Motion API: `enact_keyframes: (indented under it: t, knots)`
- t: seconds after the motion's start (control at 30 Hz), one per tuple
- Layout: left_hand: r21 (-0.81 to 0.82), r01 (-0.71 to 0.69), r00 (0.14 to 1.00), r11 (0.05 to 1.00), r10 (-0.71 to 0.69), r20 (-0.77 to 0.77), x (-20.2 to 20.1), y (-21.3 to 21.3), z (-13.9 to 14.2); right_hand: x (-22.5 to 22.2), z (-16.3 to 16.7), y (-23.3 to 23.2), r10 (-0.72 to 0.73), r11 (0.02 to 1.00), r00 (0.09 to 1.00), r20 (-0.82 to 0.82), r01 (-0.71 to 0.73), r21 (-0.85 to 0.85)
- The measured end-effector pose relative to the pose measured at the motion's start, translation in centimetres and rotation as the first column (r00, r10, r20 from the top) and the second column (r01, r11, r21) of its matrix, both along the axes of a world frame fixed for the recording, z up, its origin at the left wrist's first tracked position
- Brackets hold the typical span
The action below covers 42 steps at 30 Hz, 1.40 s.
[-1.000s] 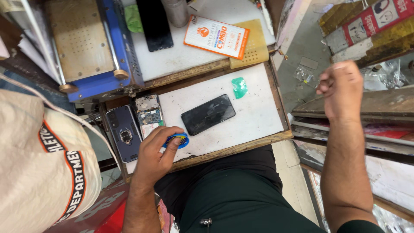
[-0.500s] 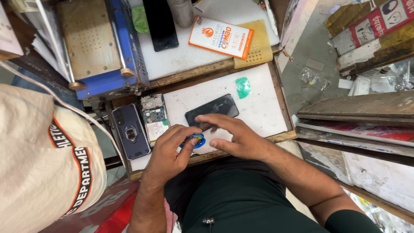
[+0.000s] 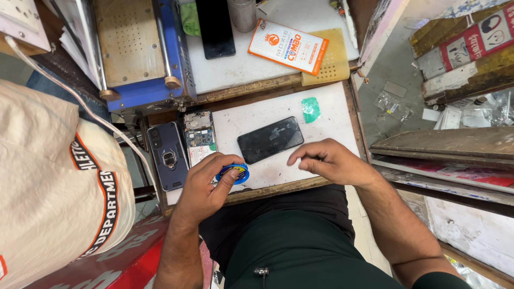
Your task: The person manipulates a small circuit board with both hands, using a plastic spudger to adjust components. They then place the board into a phone chassis and handle a blue adhesive roll.
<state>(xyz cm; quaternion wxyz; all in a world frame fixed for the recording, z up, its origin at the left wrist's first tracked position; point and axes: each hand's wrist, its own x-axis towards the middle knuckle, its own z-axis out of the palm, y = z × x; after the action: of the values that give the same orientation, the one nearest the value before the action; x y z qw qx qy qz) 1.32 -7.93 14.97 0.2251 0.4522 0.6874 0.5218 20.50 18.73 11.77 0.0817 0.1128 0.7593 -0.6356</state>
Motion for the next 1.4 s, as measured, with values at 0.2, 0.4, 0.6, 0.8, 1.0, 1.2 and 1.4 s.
enact_keyframes:
  t: [0.2, 0.4, 0.6, 0.8, 1.0, 1.2, 1.4]
  knots:
    - [-0.038, -0.107, 0.994, 0.993, 0.107, -0.018, -1.3, -1.1, 0.4, 2.8, -1.0, 4.7, 0.400, 0.889, 0.880, -0.257, -0.441, -0.126]
    - [-0.035, -0.191, 0.979, 0.981, 0.188, -0.085, -2.6, -3.1, 0.2, 8.0, -3.2, 8.8, -0.180, 0.895, 0.887, -0.425, -0.031, -0.445]
    - [-0.042, -0.142, 0.987, 0.989, 0.138, -0.080, -2.1, -2.7, 0.4, 8.9, -2.3, 8.4, -0.441, 0.848, 0.741, -0.505, 0.161, -0.504]
    - [-0.084, -0.041, 0.983, 0.996, 0.025, -0.182, -1.1, -1.3, 1.4, 8.0, -2.0, 8.0, -0.626, 0.690, 0.593, -0.506, 0.119, -0.714]
    - [-0.075, 0.038, 0.942, 0.996, -0.061, -0.331, -0.2, -0.8, 2.1, 10.2, -3.0, 7.9, -0.778, 0.254, 0.558, -0.287, -0.137, -0.957]
    - [-0.032, 0.028, 0.913, 0.999, -0.038, -0.406, 0.0, -1.1, 2.3, 11.4, -2.2, 9.1, -0.654, 0.550, 0.608, -0.449, -0.025, -0.835]
    - [0.004, -0.017, 0.921, 1.000, 0.018, -0.390, -0.4, -1.5, 2.4, 12.1, -1.8, 11.5, -0.631, 0.625, 0.589, -0.506, 0.000, -0.780]
